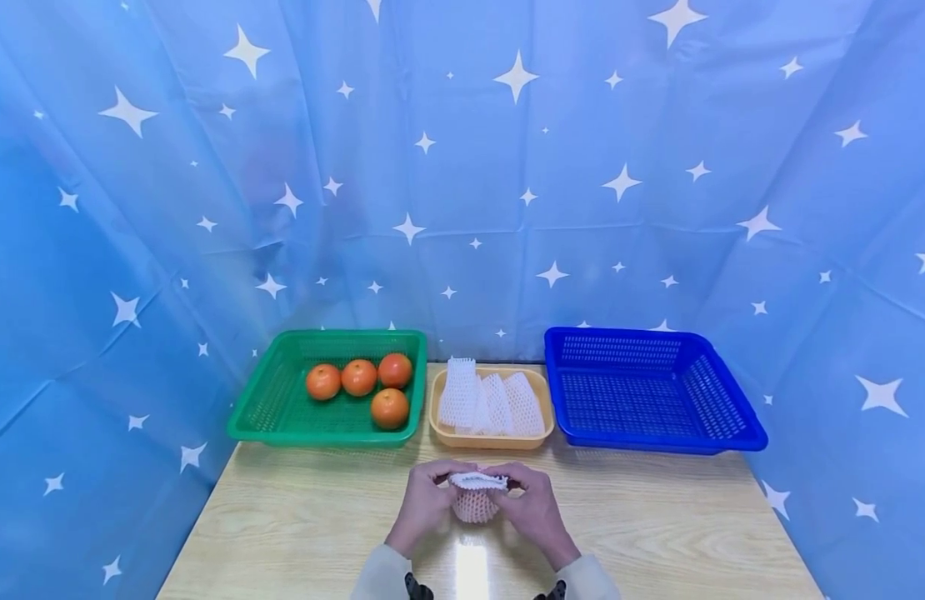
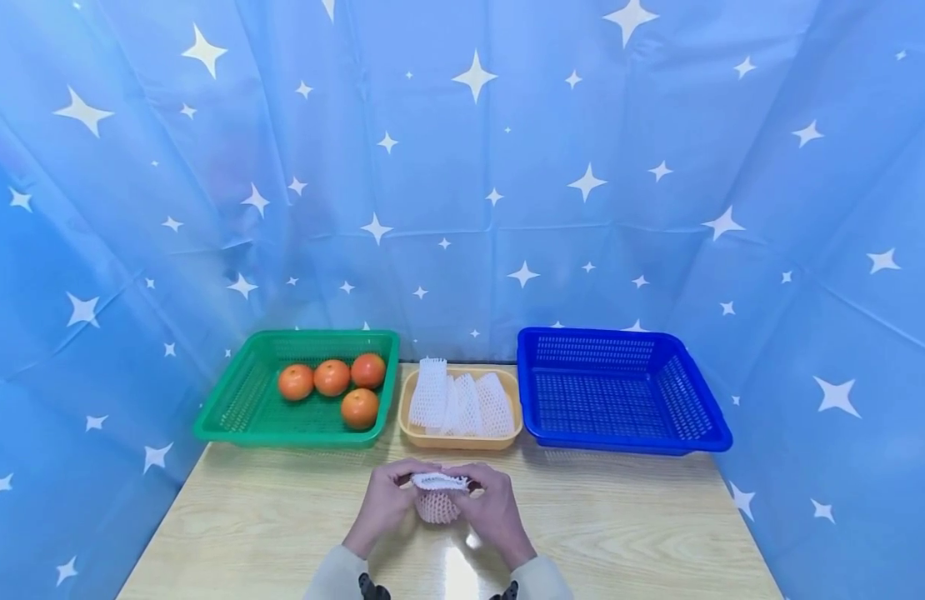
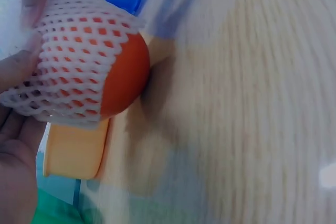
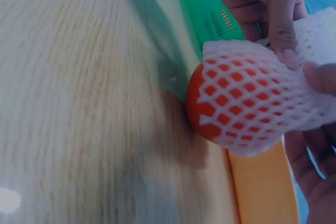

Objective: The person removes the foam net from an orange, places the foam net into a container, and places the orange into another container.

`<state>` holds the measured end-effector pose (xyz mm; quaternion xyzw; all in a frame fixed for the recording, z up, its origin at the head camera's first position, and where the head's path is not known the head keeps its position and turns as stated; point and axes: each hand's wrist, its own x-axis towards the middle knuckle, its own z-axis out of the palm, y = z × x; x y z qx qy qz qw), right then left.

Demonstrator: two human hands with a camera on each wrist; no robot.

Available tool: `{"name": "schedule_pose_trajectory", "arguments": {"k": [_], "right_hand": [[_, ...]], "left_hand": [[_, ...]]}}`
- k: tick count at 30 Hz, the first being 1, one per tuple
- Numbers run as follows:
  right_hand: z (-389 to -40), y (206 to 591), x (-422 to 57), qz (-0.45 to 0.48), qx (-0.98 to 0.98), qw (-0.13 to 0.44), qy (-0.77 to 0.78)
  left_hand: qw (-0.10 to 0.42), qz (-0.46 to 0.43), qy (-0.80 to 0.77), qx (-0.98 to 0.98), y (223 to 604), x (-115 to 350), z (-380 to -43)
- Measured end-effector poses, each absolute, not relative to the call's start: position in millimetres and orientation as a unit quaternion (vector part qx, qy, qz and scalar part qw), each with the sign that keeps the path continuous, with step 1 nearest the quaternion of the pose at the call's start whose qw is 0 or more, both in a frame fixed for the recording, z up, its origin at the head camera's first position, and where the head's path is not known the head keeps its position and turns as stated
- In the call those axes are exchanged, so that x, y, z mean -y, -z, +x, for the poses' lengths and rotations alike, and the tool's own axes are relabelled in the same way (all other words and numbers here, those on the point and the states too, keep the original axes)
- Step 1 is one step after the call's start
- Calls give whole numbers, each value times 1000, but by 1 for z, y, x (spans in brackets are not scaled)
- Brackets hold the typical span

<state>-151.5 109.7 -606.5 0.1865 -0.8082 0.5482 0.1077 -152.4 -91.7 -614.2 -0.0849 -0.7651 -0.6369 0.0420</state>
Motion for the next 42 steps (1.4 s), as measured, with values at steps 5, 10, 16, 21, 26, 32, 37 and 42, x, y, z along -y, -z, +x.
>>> {"name": "schedule_pose_trajectory", "arguments": {"k": [5, 10, 16, 21, 26, 32, 37, 42], "right_hand": [[-154, 604, -119, 241, 809, 47, -534], [-157, 601, -123, 287, 816, 6, -502], [-162, 600, -122, 267, 850, 33, -454], [-164, 604, -125, 273, 842, 32, -463], [-163, 609, -125, 186, 843, 24, -504], [-161, 618, -117, 113, 804, 43, -582], [-160, 619, -111, 53, 795, 66, -601], [-161, 619, -109, 9, 805, 58, -590]], "left_hand": [[34, -82, 655, 750, 621, 95, -154], [2, -100, 660, 745, 625, 98, -153], [-83, -176, 665, 721, 623, 102, -151], [-126, -201, 645, 727, 630, 105, -148], [-110, -185, 568, 795, 643, 103, -146], [-98, -142, 607, 776, 645, 99, -146], [-102, -124, 634, 757, 643, 101, -144], [-94, -132, 645, 747, 644, 101, -144]]}}
